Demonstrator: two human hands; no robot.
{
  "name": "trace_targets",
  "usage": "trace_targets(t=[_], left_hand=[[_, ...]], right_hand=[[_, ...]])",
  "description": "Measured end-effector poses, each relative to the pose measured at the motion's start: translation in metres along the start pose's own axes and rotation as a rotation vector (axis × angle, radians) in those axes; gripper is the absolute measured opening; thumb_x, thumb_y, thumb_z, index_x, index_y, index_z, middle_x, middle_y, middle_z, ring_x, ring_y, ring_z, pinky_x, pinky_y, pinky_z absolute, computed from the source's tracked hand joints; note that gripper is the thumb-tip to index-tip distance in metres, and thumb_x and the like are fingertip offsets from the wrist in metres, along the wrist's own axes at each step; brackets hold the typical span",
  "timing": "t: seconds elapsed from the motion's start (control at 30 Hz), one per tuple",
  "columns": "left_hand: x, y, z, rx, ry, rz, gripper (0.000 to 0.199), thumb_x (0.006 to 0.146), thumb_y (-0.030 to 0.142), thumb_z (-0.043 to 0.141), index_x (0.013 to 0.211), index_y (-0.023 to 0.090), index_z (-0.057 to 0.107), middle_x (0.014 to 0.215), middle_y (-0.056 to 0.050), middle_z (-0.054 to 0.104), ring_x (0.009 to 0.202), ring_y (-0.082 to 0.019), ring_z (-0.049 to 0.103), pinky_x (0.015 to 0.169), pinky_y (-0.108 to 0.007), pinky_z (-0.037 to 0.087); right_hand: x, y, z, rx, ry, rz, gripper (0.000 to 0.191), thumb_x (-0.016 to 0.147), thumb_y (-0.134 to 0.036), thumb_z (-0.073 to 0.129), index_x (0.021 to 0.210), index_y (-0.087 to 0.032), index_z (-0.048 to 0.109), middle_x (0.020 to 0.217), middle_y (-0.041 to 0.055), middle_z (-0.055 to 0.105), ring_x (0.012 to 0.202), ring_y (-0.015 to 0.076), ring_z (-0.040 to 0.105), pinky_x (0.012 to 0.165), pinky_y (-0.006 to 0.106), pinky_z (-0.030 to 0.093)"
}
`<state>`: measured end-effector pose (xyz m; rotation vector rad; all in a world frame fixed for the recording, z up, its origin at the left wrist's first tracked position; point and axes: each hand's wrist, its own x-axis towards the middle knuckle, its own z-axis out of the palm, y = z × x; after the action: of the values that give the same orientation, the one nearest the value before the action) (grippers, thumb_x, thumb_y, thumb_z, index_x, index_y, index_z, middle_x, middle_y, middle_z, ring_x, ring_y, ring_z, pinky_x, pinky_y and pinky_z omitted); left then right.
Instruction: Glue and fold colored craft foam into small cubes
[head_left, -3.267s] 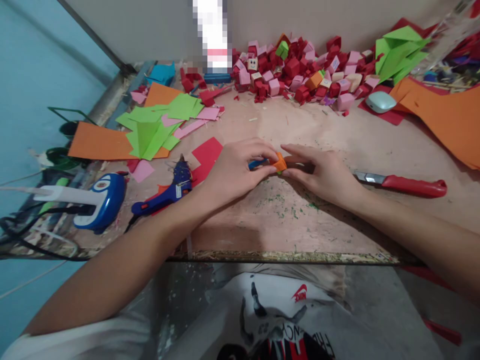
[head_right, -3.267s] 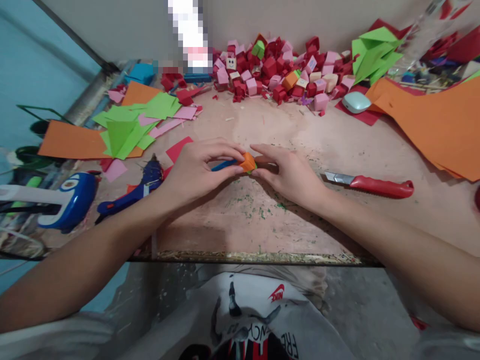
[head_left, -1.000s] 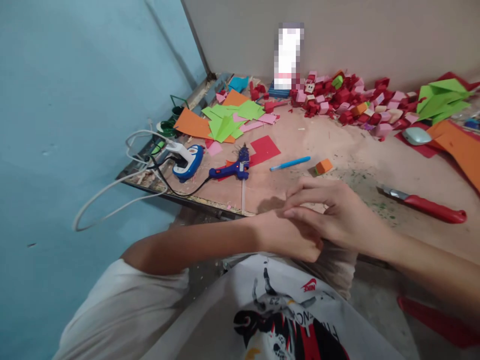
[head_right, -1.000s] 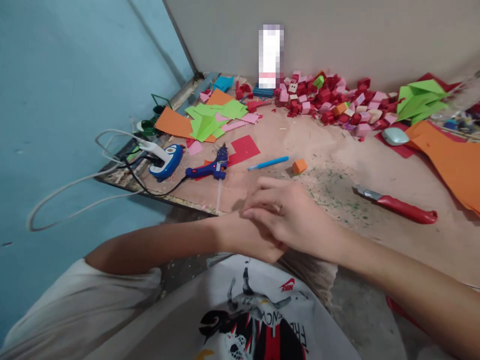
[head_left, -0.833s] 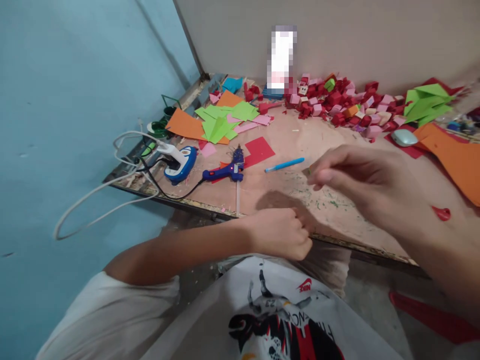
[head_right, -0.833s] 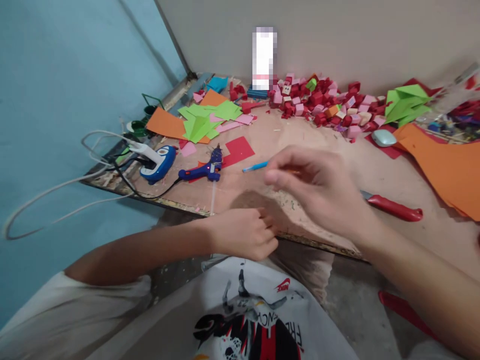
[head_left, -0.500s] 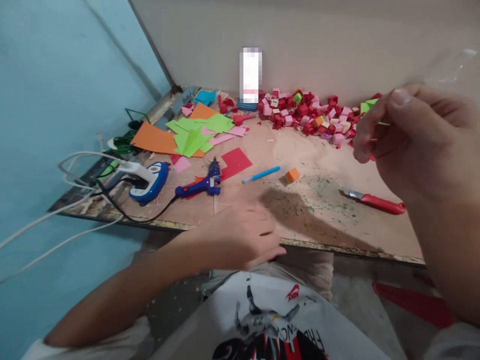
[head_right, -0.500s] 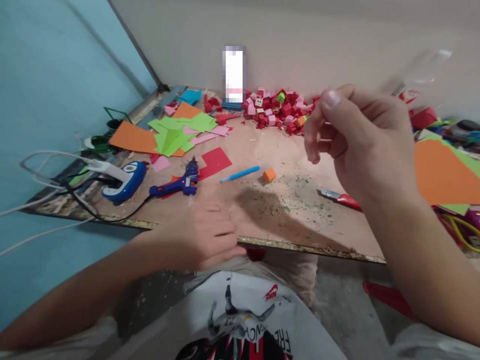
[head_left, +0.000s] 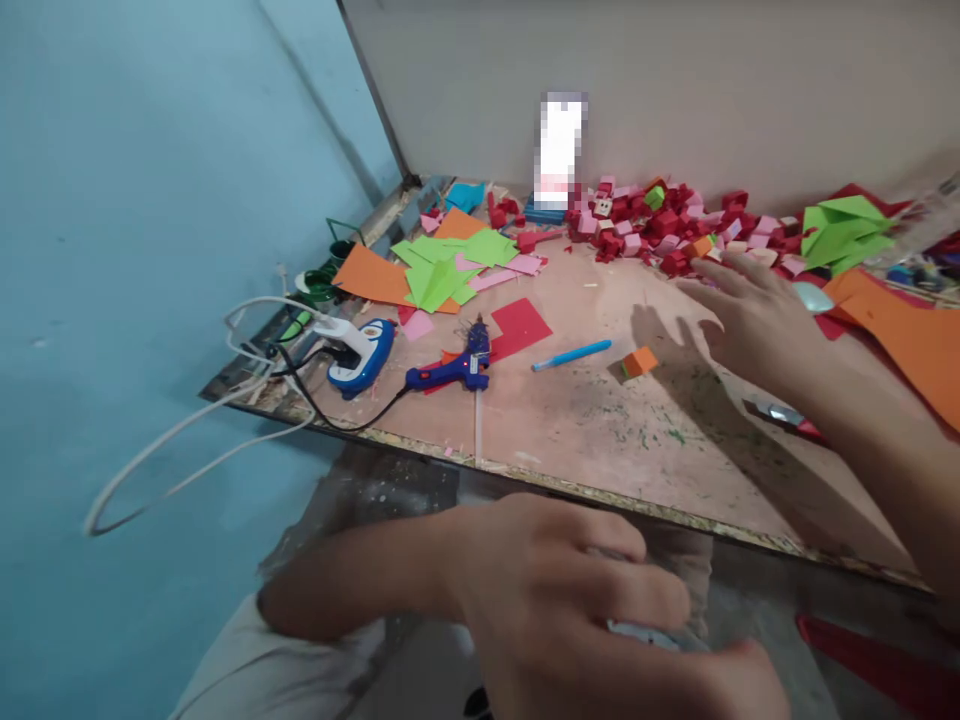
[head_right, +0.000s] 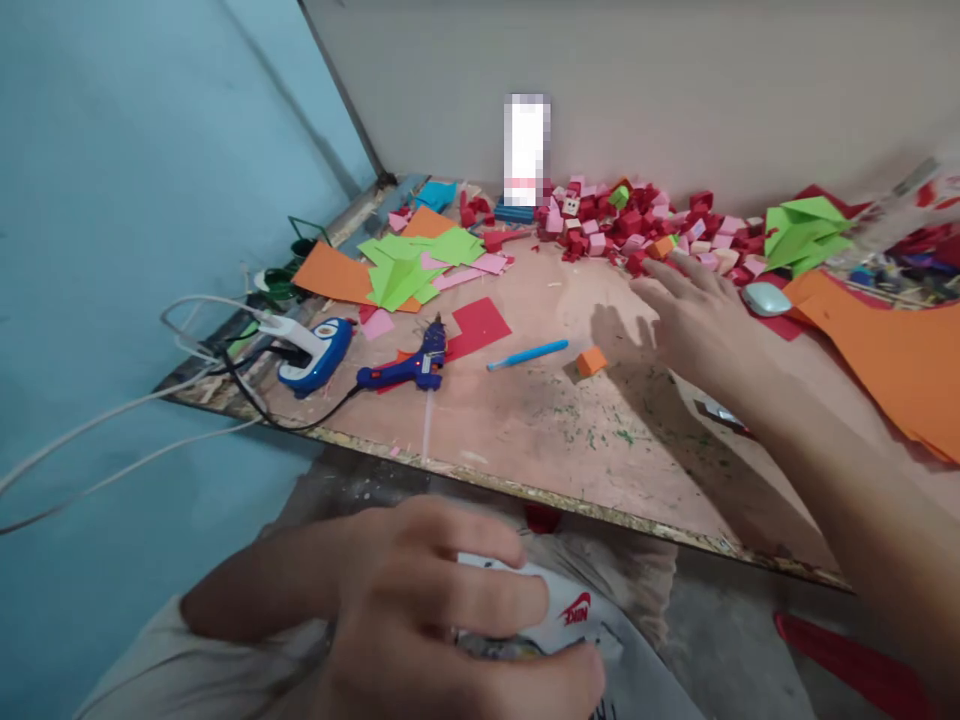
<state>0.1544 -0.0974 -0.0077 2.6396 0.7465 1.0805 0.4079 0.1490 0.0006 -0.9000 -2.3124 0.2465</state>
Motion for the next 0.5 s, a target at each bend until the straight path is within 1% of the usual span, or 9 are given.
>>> trace_targets(t=[0.03, 0.1, 0.13, 0.2, 0.27, 0.33, 0.4, 0.5], left_hand=[[-0.002, -0.005, 0.000, -0.032, -0.040, 0.025, 0.021, 0.101, 0.044, 0.061, 0.098, 0.036, 0.080, 0.082, 0.007, 0.080, 0.065, -0.012, 0.065, 0.064, -0.025, 0.059], [0.000, -0.017, -0.005, -0.090, -0.077, 0.096, 0.025, 0.103, 0.048, 0.059, 0.104, 0.034, 0.080, 0.078, 0.006, 0.079, 0.061, -0.010, 0.064, 0.059, -0.023, 0.057], [0.004, -0.022, -0.009, -0.109, -0.077, 0.129, 0.027, 0.104, 0.047, 0.059, 0.105, 0.031, 0.080, 0.078, 0.006, 0.079, 0.061, -0.009, 0.065, 0.059, -0.022, 0.057], [0.011, -0.030, -0.017, -0.111, -0.038, 0.170, 0.029, 0.106, 0.044, 0.058, 0.104, 0.026, 0.080, 0.079, 0.005, 0.080, 0.060, -0.008, 0.066, 0.057, -0.021, 0.056], [0.014, -0.031, -0.022, -0.078, 0.006, 0.155, 0.028, 0.106, 0.041, 0.059, 0.103, 0.023, 0.080, 0.080, 0.004, 0.080, 0.060, -0.007, 0.066, 0.057, -0.021, 0.056], [0.012, -0.026, -0.023, -0.034, 0.057, 0.120, 0.029, 0.107, 0.040, 0.060, 0.108, 0.020, 0.081, 0.077, 0.003, 0.078, 0.059, -0.008, 0.064, 0.060, -0.023, 0.057], [0.008, -0.021, -0.022, 0.002, 0.076, 0.122, 0.029, 0.106, 0.039, 0.062, 0.111, 0.019, 0.081, 0.077, 0.002, 0.076, 0.062, -0.009, 0.065, 0.065, -0.025, 0.059], [0.002, -0.020, -0.017, 0.058, 0.090, 0.077, 0.025, 0.104, 0.040, 0.064, 0.107, 0.022, 0.082, 0.077, 0.002, 0.074, 0.065, -0.010, 0.066, 0.068, -0.026, 0.060]], right_hand=[[-0.001, 0.004, 0.004, -0.077, -0.058, -0.046, 0.037, 0.095, -0.025, 0.072, 0.132, -0.028, 0.074, 0.154, 0.0129, 0.064, 0.149, 0.0489, 0.048, 0.121, 0.079, 0.031], [0.000, 0.006, 0.010, -0.131, -0.094, -0.081, 0.046, 0.099, -0.022, 0.067, 0.143, -0.035, 0.066, 0.156, 0.0087, 0.063, 0.145, 0.0440, 0.054, 0.121, 0.076, 0.039], [0.002, 0.004, 0.012, -0.135, -0.083, -0.100, 0.046, 0.100, -0.021, 0.066, 0.143, -0.035, 0.066, 0.154, 0.0090, 0.065, 0.142, 0.0440, 0.057, 0.118, 0.077, 0.042], [0.007, -0.003, 0.016, -0.134, -0.078, -0.125, 0.041, 0.099, -0.022, 0.067, 0.139, -0.032, 0.070, 0.150, 0.0122, 0.067, 0.139, 0.0456, 0.060, 0.115, 0.077, 0.046], [0.014, -0.011, 0.022, -0.146, -0.074, -0.144, 0.035, 0.100, -0.024, 0.067, 0.134, -0.025, 0.073, 0.147, 0.0156, 0.069, 0.136, 0.0460, 0.063, 0.112, 0.074, 0.050], [0.019, -0.019, 0.026, -0.154, -0.059, -0.155, 0.034, 0.101, -0.026, 0.066, 0.133, -0.022, 0.074, 0.146, 0.0155, 0.070, 0.134, 0.0436, 0.065, 0.112, 0.070, 0.052], [0.021, -0.025, 0.030, -0.148, -0.037, -0.162, 0.034, 0.102, -0.027, 0.066, 0.134, -0.023, 0.074, 0.146, 0.0137, 0.071, 0.134, 0.0416, 0.066, 0.112, 0.067, 0.053], [0.019, -0.032, 0.032, -0.131, -0.019, -0.171, 0.033, 0.101, -0.027, 0.067, 0.134, -0.025, 0.074, 0.144, 0.0131, 0.072, 0.134, 0.0403, 0.067, 0.112, 0.066, 0.054]])
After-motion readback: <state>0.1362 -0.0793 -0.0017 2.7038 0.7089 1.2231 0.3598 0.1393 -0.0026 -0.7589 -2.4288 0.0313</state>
